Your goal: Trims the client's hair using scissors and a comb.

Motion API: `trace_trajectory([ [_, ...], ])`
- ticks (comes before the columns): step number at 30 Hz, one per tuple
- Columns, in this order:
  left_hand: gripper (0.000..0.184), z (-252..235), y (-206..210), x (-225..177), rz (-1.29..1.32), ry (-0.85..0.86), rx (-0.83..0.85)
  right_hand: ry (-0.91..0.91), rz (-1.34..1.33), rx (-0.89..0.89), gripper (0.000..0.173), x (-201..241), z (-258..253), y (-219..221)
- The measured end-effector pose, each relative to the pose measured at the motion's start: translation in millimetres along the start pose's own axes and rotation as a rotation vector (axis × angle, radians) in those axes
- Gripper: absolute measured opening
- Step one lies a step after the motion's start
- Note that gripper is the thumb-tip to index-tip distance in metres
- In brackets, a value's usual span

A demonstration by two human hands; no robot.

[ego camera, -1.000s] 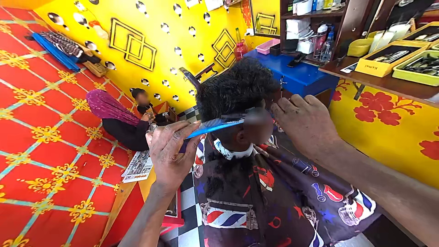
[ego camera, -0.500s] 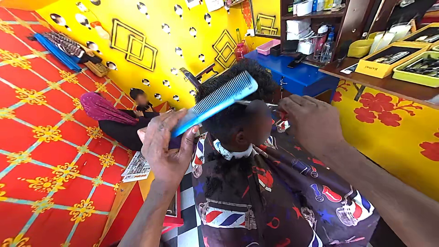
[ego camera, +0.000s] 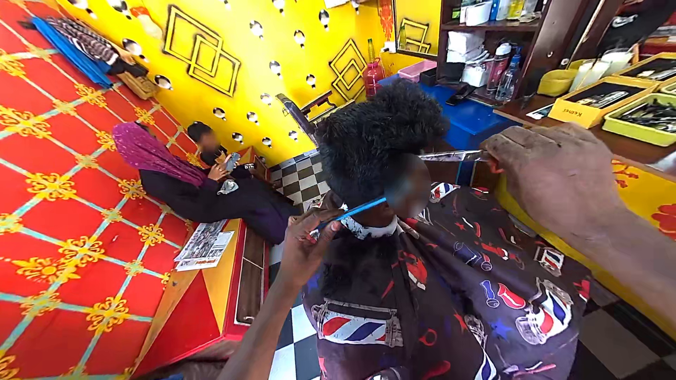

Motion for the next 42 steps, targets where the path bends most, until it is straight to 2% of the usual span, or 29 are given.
trace_trajectory([
  [2, 0.029, 9, 7, 10, 0.248, -0.180, -0.014, -0.031, 0.069, 0.003, 0.022, 9, -5, -12],
  [4, 0.033, 11, 5, 14, 0.335, -0.236, -0.090, -0.070, 0.142, 0.027, 0.022, 21, -10, -20],
  [7, 0.037, 4, -11, 8, 0.186, -0.119, -0.201, -0.113, 0.255, 0.038, 0.019, 39, -13, -26],
  [10, 0.034, -9, -24, 1, 0.067, 0.051, -0.304, -0.143, 0.298, 0.046, 0.016, 54, -13, -25],
  [15, 0.030, -17, -32, -13, -0.122, 0.202, -0.369, -0.137, 0.410, 0.096, 0.020, 71, -15, -9],
  [23, 0.030, -19, -34, -18, -0.222, 0.239, -0.383, -0.165, 0.342, 0.140, 0.012, 74, -12, -7],
  [27, 0.029, -20, -36, -18, -0.228, 0.256, -0.379, -0.090, 0.381, 0.096, 0.019, 71, -17, -9],
  [33, 0.028, -24, -39, -20, -0.247, 0.285, -0.385, -0.131, 0.352, 0.158, 0.016, 76, -13, 0],
  [36, 0.028, -25, -40, -20, -0.253, 0.281, -0.380, -0.115, 0.344, 0.127, 0.015, 71, -13, -4],
  [39, 0.029, -27, -40, -22, -0.260, 0.292, -0.379, -0.064, 0.352, 0.110, 0.023, 70, -17, -4],
  [42, 0.029, -28, -41, -23, -0.268, 0.309, -0.376, -0.080, 0.346, 0.098, 0.015, 74, -17, -1],
])
Point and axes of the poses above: each hand's wrist, its own z-axis away from the middle knuckle, its own y-axis out of the palm, x = y × z, the point moved 9 cm from there along -z, towards the middle knuckle, and after that the axes turned 9 degrees about y, right-handed, at the moved point
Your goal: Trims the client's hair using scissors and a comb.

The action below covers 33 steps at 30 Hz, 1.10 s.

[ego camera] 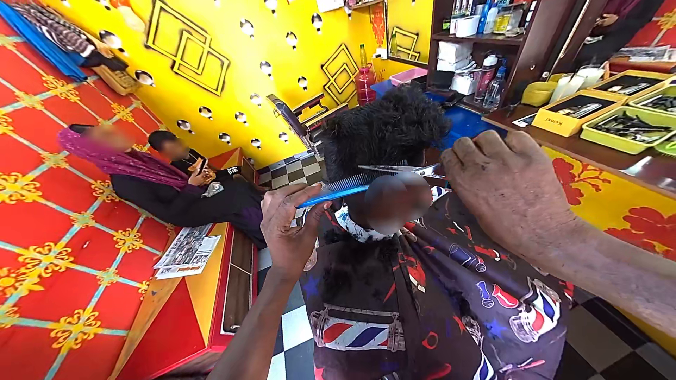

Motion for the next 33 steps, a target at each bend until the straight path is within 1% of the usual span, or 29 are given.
trace_trajectory([
  [4, 0.028, -1, -1, 0, -0.004, 0.013, -0.008, -0.012, 0.000, 0.039, 0.012, -1, 3, 0],
  [7, 0.029, -3, -2, -1, 0.003, 0.010, -0.011, 0.018, -0.010, 0.014, 0.018, -6, 2, 0],
  [10, 0.030, -6, -3, -4, -0.014, 0.024, -0.008, 0.021, -0.024, -0.013, 0.018, -4, 0, -1],
  [13, 0.030, -9, -5, -7, -0.025, 0.041, -0.016, -0.001, -0.036, 0.011, 0.016, -1, 2, -1],
  [15, 0.031, -9, -7, -7, -0.020, 0.041, -0.024, 0.008, -0.037, 0.028, 0.019, -2, 3, -1],
  [17, 0.032, -10, -10, -6, 0.015, 0.021, -0.064, 0.034, -0.087, -0.002, 0.022, -8, 3, -2],
  [19, 0.035, -15, -15, -6, 0.073, -0.012, -0.098, 0.085, -0.213, -0.068, 0.026, -20, 3, -6],
  [20, 0.033, -20, -15, -9, 0.091, -0.018, -0.089, 0.124, -0.289, -0.110, 0.026, -29, 5, -6],
  [22, 0.026, -33, -11, -18, 0.081, -0.022, -0.011, 0.221, -0.439, -0.166, 0.024, -48, 10, 1],
  [23, 0.023, -38, -7, -22, 0.047, -0.034, 0.054, 0.267, -0.487, -0.167, 0.020, -56, 13, 9],
  [25, 0.024, -42, 2, -27, -0.041, -0.059, 0.213, 0.307, -0.544, -0.175, 0.020, -64, 19, 26],
  [27, 0.026, -39, 10, -30, -0.104, -0.031, 0.320, 0.318, -0.560, -0.154, 0.018, -68, 26, 42],
  [29, 0.029, -30, 13, -32, -0.136, -0.011, 0.375, 0.320, -0.571, -0.128, 0.017, -70, 33, 58],
  [33, 0.030, -17, 16, -38, -0.147, -0.051, 0.476, 0.272, -0.567, -0.079, 0.030, -71, 40, 81],
])
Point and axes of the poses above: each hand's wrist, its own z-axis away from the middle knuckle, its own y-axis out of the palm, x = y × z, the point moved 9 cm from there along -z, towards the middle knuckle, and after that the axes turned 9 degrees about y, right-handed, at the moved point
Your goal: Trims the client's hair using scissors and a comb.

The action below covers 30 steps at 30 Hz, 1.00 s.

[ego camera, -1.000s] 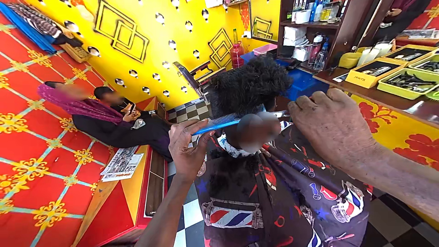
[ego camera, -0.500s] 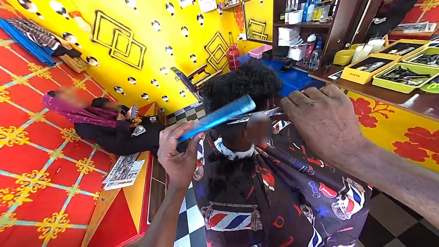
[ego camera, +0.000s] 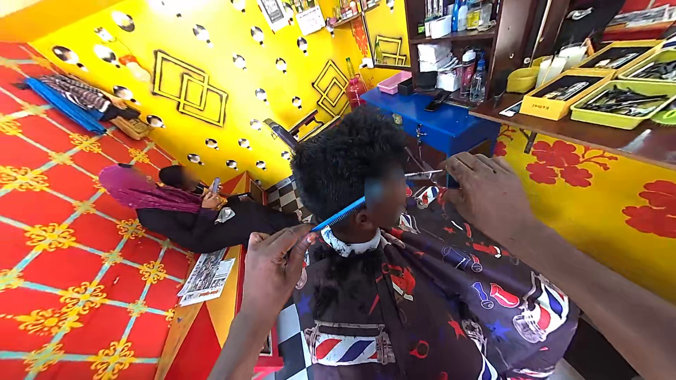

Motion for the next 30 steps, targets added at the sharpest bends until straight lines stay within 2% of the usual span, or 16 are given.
trace_trajectory([
  [5, 0.034, -14, -11, 4, 0.019, -0.136, 0.158, -0.063, 0.007, -0.008, 0.028, -1, 0, 12],
  [8, 0.032, -30, -25, 0, -0.037, -0.083, 0.082, -0.062, 0.051, 0.072, 0.038, 4, -7, 20],
  [13, 0.029, -43, -37, -18, -0.201, 0.098, -0.063, -0.122, 0.099, 0.043, 0.033, 24, -11, 20],
  [17, 0.027, -38, -35, -22, -0.255, 0.172, -0.126, -0.158, 0.156, 0.082, 0.037, 44, -18, 22],
  [21, 0.027, -37, -34, -22, -0.259, 0.179, -0.134, -0.215, 0.164, 0.088, 0.032, 60, -17, 19],
  [24, 0.027, -38, -34, -22, -0.261, 0.171, -0.132, -0.222, 0.176, 0.097, 0.027, 56, -16, 24],
  [30, 0.028, -38, -34, -21, -0.234, 0.162, -0.141, -0.189, 0.158, 0.046, 0.034, 58, -19, 19],
])
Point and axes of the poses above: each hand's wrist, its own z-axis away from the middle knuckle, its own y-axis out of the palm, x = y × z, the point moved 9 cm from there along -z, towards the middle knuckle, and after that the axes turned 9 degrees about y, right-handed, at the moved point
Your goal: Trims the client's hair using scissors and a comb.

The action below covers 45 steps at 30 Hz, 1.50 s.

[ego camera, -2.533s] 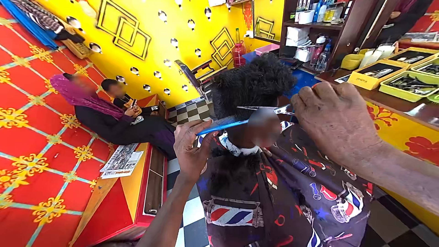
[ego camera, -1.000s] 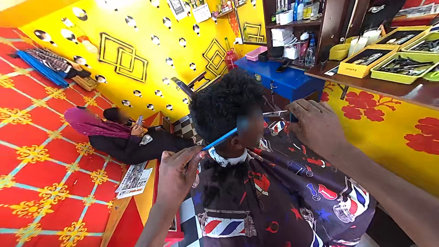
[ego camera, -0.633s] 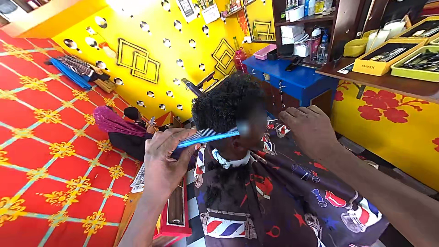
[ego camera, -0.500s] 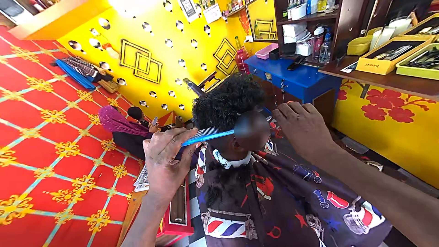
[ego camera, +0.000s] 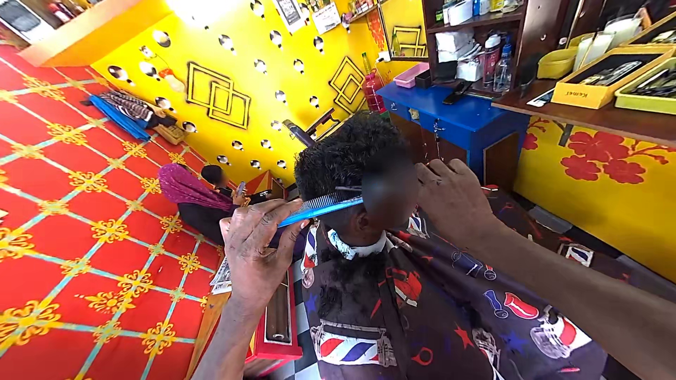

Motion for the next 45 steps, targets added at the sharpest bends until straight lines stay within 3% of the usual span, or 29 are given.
trace_trajectory([
  [3, 0.032, 7, -8, 0, 0.031, -0.085, -0.100, 0.018, -0.096, -0.032, 0.030, -6, 3, -3],
  [7, 0.035, 35, -5, -4, 0.200, -0.289, -0.174, 0.190, -0.344, -0.063, 0.032, -53, 13, 10],
  [11, 0.033, 36, 22, -32, 0.043, -0.164, 0.106, 0.174, -0.274, -0.075, 0.026, -79, 17, 23],
  [13, 0.034, 27, 26, -33, -0.008, -0.180, 0.167, 0.105, -0.259, -0.095, 0.028, -78, 14, 25],
  [23, 0.029, -4, 12, -35, -0.189, -0.010, 0.018, -0.035, -0.130, 0.030, 0.040, -46, -11, 36],
  [28, 0.028, -3, 11, -37, -0.199, 0.015, -0.034, -0.107, -0.106, -0.022, 0.034, -27, -12, 27],
  [31, 0.031, 5, 11, -44, -0.168, 0.004, -0.052, -0.051, -0.183, -0.038, 0.037, -40, -6, 27],
  [36, 0.029, 8, 41, -57, -0.123, -0.085, 0.205, 0.051, -0.264, -0.102, 0.029, -89, -1, 40],
  [45, 0.030, -12, 32, -59, -0.300, -0.043, 0.067, -0.099, -0.175, -0.071, 0.028, -80, -17, 47],
])
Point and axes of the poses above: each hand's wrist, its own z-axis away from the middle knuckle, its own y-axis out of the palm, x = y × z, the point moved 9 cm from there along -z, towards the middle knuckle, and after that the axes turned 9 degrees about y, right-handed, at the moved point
